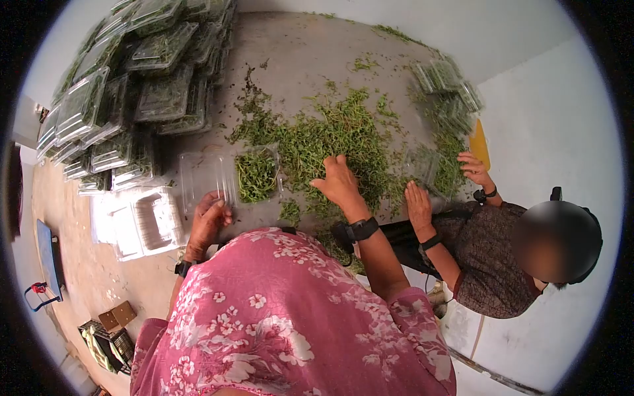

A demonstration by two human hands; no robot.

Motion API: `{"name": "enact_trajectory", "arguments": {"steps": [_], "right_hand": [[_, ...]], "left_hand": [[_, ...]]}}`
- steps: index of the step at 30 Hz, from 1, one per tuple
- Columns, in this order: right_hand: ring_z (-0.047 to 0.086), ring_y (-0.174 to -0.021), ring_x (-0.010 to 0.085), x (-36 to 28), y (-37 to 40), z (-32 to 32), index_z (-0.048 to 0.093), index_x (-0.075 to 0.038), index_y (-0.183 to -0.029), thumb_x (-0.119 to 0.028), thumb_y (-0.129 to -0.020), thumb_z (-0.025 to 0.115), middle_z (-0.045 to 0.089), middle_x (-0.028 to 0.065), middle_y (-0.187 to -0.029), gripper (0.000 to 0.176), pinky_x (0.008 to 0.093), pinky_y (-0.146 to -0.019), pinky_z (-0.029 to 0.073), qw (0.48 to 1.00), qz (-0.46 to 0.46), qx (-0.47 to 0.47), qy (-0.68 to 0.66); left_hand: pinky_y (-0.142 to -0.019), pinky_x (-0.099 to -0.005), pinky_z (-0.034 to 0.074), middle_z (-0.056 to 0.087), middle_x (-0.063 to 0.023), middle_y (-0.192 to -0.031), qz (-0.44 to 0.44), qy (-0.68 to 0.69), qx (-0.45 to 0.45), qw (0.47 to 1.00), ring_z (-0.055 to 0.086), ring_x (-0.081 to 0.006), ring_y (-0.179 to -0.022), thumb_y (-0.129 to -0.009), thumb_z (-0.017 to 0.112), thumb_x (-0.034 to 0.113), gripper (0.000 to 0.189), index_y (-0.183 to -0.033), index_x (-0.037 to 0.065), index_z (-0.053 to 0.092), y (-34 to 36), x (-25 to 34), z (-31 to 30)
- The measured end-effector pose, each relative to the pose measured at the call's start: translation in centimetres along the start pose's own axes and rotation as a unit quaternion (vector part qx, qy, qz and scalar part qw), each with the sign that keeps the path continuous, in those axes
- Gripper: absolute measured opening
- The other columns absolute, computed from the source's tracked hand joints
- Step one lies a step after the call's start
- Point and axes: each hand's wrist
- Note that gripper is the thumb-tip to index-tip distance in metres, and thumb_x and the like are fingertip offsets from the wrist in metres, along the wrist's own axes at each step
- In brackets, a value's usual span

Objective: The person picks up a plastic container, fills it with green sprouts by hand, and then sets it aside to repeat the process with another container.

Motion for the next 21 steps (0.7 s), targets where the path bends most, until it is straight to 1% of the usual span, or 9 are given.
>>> {"name": "enact_trajectory", "arguments": {"steps": [2,5,8,11,14,15,18,21], "right_hand": [[0.053,-0.099,0.0445,-0.8,0.2,0.1,0.051,-0.004,-0.115,-0.015,-0.082,0.070,0.045,0.0211,-0.118,0.039,0.0543,-0.072,0.054,1.000,0.011,0.016,0.020],[0.055,-0.089,0.0413,1.8,-0.5,1.9,0.054,-0.008,-0.108,-0.011,-0.083,0.067,0.052,0.0164,-0.109,0.028,0.0503,-0.065,0.052,0.998,-0.042,0.050,-0.024],[0.057,-0.074,0.0320,3.0,-0.9,1.0,0.057,-0.008,-0.099,-0.010,-0.085,0.065,0.057,0.0107,-0.088,0.016,0.0449,-0.057,0.046,0.985,-0.118,0.104,-0.075],[0.056,-0.065,0.0236,1.6,-0.2,-2.2,0.058,-0.005,-0.096,-0.010,-0.084,0.065,0.057,0.0080,-0.074,0.015,0.0425,-0.055,0.043,0.985,0.003,0.076,-0.152],[0.056,-0.064,0.0186,3.6,-0.5,-2.3,0.059,-0.004,-0.099,-0.011,-0.084,0.065,0.059,0.0081,-0.075,0.018,0.0403,-0.057,0.046,0.968,-0.021,0.090,-0.233],[0.057,-0.067,0.0185,3.4,-0.3,-2.9,0.060,-0.004,-0.102,-0.011,-0.084,0.065,0.062,0.0087,-0.081,0.020,0.0388,-0.060,0.047,0.972,-0.013,0.069,-0.223],[0.058,-0.068,0.0188,3.0,0.6,-3.0,0.060,-0.003,-0.103,-0.012,-0.084,0.065,0.062,0.0094,-0.081,0.021,0.0384,-0.061,0.048,0.978,-0.004,0.044,-0.205],[0.058,-0.069,0.0199,2.0,1.4,-2.8,0.059,-0.002,-0.104,-0.011,-0.084,0.065,0.061,0.0100,-0.080,0.023,0.0388,-0.062,0.048,0.978,0.000,0.052,-0.203]], "left_hand": [[-0.057,-0.0229,0.047,0.059,-0.0079,-0.072,0.001,-0.001,-0.002,1.000,0.058,-0.0145,-0.060,-0.090,0.055,0.016,0.036,-0.118,-0.004,0.043,-0.2,-0.4,-0.3],[-0.057,-0.0231,0.047,0.059,-0.0082,-0.072,0.001,-0.005,-0.001,1.000,0.058,-0.0148,-0.060,-0.090,0.055,0.015,0.037,-0.118,-0.004,0.042,-0.2,-0.5,-0.5],[-0.058,-0.0234,0.047,0.059,-0.0083,-0.072,0.003,-0.005,-0.003,1.000,0.058,-0.0150,-0.060,-0.089,0.055,0.016,0.038,-0.119,-0.005,0.042,-0.3,-0.6,-0.6],[-0.058,-0.0237,0.047,0.059,-0.0081,-0.072,0.002,-0.001,-0.006,1.000,0.057,-0.0150,-0.060,-0.089,0.055,0.016,0.038,-0.119,-0.004,0.042,-0.3,-0.5,-0.6],[-0.058,-0.0239,0.047,0.059,-0.0080,-0.073,0.001,0.006,-0.008,1.000,0.057,-0.0149,-0.060,-0.089,0.056,0.017,0.039,-0.119,-0.004,0.042,-0.3,-0.5,-0.5],[-0.058,-0.0239,0.047,0.059,-0.0080,-0.073,0.001,0.010,-0.007,1.000,0.057,-0.0149,-0.060,-0.089,0.056,0.017,0.039,-0.119,-0.004,0.042,-0.3,-0.5,-0.5],[-0.058,-0.0237,0.047,0.059,-0.0079,-0.073,0.002,0.009,-0.012,1.000,0.057,-0.0149,-0.061,-0.089,0.057,0.018,0.040,-0.119,-0.005,0.042,-0.3,-0.4,-0.5],[-0.057,-0.0237,0.047,0.058,-0.0056,-0.074,-0.002,-0.003,-0.016,1.000,0.055,-0.0128,-0.060,-0.091,0.054,0.018,0.032,-0.116,0.001,0.044,-0.3,-0.4,-0.6]]}}
Point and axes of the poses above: each hand's wrist, its own y-axis away from the middle knuckle, its own z-axis out of the palm, x = y × z
